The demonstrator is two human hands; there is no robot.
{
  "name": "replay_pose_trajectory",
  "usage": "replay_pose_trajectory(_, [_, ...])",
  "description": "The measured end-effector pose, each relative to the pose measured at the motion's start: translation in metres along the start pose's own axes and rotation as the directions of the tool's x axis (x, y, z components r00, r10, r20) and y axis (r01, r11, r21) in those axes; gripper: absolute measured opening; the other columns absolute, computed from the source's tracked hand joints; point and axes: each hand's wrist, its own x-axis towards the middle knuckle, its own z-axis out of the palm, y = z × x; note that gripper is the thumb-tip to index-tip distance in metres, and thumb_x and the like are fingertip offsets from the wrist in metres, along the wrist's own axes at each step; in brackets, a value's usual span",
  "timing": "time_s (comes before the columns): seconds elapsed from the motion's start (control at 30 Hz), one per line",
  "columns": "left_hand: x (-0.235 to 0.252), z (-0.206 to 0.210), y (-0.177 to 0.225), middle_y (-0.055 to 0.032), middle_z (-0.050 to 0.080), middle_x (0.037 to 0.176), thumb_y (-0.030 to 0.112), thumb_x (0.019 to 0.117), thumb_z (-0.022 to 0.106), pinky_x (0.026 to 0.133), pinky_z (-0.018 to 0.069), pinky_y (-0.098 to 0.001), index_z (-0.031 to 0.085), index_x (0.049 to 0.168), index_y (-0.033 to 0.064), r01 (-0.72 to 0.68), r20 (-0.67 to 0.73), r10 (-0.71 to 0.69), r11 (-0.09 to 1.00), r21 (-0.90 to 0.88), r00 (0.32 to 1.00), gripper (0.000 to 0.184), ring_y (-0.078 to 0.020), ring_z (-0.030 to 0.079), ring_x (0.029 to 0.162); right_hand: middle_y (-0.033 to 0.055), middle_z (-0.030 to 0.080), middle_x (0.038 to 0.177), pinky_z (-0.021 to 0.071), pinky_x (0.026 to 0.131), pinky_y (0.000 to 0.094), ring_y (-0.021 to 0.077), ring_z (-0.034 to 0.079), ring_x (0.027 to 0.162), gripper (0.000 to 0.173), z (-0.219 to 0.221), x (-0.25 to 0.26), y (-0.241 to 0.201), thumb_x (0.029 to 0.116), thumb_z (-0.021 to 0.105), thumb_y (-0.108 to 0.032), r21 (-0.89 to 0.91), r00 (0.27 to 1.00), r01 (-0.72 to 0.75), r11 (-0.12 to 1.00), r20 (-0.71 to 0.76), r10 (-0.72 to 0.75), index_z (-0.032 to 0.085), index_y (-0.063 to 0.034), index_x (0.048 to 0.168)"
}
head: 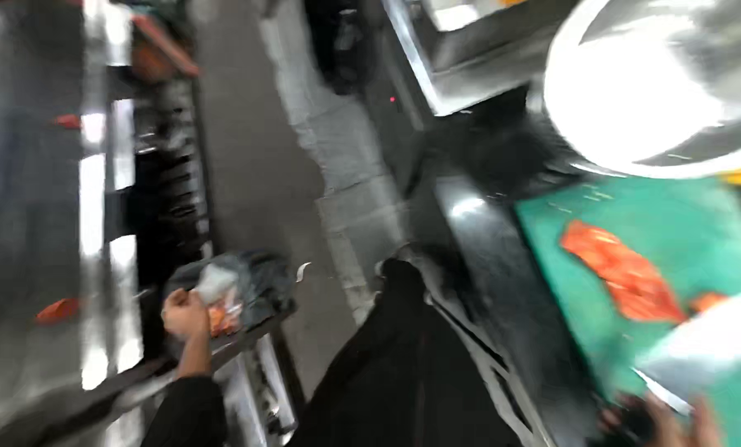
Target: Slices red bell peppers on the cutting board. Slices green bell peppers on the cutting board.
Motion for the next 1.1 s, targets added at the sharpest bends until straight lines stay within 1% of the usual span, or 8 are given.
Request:
replay_pose_trajectory(0.1, [-0.089, 0.085, 0.092, -0.0349, 0.049, 0.143, 0.015, 0.1062, 0.052, 0.11, 0.0442, -0.049, 0.043, 0.145, -0.0117, -0.364, 0.269, 0.439, 0.886, -0.288, 0.857, 0.048, -0.0414, 0.054, 0.129, 0.004, 0.065, 0.079, 0.0524, 0.041, 0.0276, 0.0109, 0.061, 0.05, 0.059, 0.04, -0.022, -0.015, 0.1066, 0.045, -0.012, 0.102, 0.961, -0.022, 0.995, -0.271, 0.049, 0.022, -0.005, 0.16])
replay_pose_trajectory(0.23, [-0.253, 0.152, 0.207, -0.0268, 0.061, 0.131, 0.022, 0.1018, 0.057, 0.107, 0.0485, -0.0509, 0.06, 0.131, -0.0074, -0.646, 0.388, 0.895, 0.433, -0.629, 0.222, 0.042, -0.0361, 0.06, 0.123, 0.008, 0.065, 0.077, 0.052, 0.039, 0.0299, 0.0148, 0.06, 0.048, 0.057, 0.041, -0.043, 0.002, 0.1057, 0.045, -0.009, 0.257, 0.92, 0.007, 0.966, -0.38, 0.094, 0.028, -0.006, 0.159])
replay_pose_trajectory(0.37, [-0.375, 0.176, 0.296, -0.0152, 0.064, 0.135, 0.027, 0.1004, 0.064, 0.112, 0.0456, -0.0479, 0.065, 0.134, 0.0045, -0.539, 0.235, 0.86, -0.053, -0.841, -0.452, 0.04, -0.0301, 0.057, 0.131, 0.0076, 0.064, 0.075, 0.0515, 0.038, 0.028, 0.0134, 0.059, 0.046, 0.057, 0.053, -0.075, 0.023, 0.1051, 0.044, -0.006, 0.376, 0.873, 0.044, 0.926, -0.465, 0.147, 0.027, -0.0032, 0.16])
replay_pose_trajectory(0.47, [-0.427, 0.207, 0.346, -0.0163, 0.057, 0.145, 0.033, 0.0977, 0.069, 0.119, 0.0368, -0.0469, 0.056, 0.143, 0.004, -0.49, 0.165, 0.713, -0.277, -0.826, -0.682, 0.055, -0.0318, 0.049, 0.14, 0.0084, 0.063, 0.074, 0.0508, 0.037, 0.0274, 0.013, 0.058, 0.044, 0.058, 0.065, -0.097, 0.038, 0.1046, 0.045, -0.005, 0.411, 0.841, 0.053, 0.91, -0.51, 0.181, 0.027, -0.0026, 0.16])
replay_pose_trajectory(0.57, [-0.451, 0.23, 0.379, -0.0174, 0.056, 0.145, 0.034, 0.0987, 0.068, 0.12, 0.0344, -0.0477, 0.058, 0.141, 0.0032, -0.523, 0.252, 0.556, -0.406, -0.749, -0.792, 0.053, -0.0339, 0.047, 0.141, 0.0095, 0.064, 0.073, 0.0498, 0.036, 0.0276, 0.0135, 0.058, 0.043, 0.057, 0.071, -0.108, 0.05, 0.1057, 0.045, -0.005, 0.428, 0.809, 0.048, 0.903, -0.547, 0.216, 0.028, -0.0031, 0.16])
replay_pose_trajectory(0.73, [-0.459, 0.244, 0.406, -0.0181, 0.068, 0.125, 0.012, 0.099, 0.06, 0.101, 0.0521, -0.0495, 0.07, 0.12, 0.0003, -0.404, 0.097, 0.485, -0.584, -0.704, -0.869, 0.026, -0.0373, 0.064, 0.117, 0.0113, 0.066, 0.073, 0.0492, 0.036, 0.0273, 0.0136, 0.058, 0.043, 0.055, 0.061, -0.09, 0.042, 0.105, 0.049, -0.004, 0.434, 0.791, 0.002, 0.901, -0.552, 0.264, 0.031, -0.0002, 0.156])
replay_pose_trajectory(0.9, [-0.461, 0.221, 0.47, -0.0228, 0.07, 0.107, 0.014, 0.1067, 0.053, 0.095, 0.0533, -0.0479, 0.067, 0.116, -0.0076, -0.469, 0.458, 0.339, 0.054, -0.881, -0.822, 0.027, -0.03, 0.069, 0.098, 0.0108, 0.066, 0.073, 0.0516, 0.041, 0.0292, 0.016, 0.063, 0.05, 0.033, 0.031, -0.037, 0.021, 0.1037, 0.058, -0.007, 0.345, 0.768, -0.089, 0.935, -0.574, 0.285, 0.045, 0.0033, 0.132])
replay_pose_trajectory(1.1, [-0.469, 0.226, 0.507, -0.0148, 0.071, 0.103, 0.006, 0.1037, 0.056, 0.087, 0.0555, -0.0322, 0.061, 0.126, -0.0072, -0.423, 0.423, -0.059, 0.255, -0.869, -0.904, 0.026, -0.0133, 0.068, 0.09, 0.0185, 0.065, 0.093, 0.0594, 0.055, 0.0412, 0.0234, 0.067, 0.061, 0.038, 0.003, 0.021, 0.006, 0.0994, 0.068, -0.015, 0.086, 0.697, -0.255, 0.963, -0.675, 0.245, 0.055, 0.0043, 0.13])
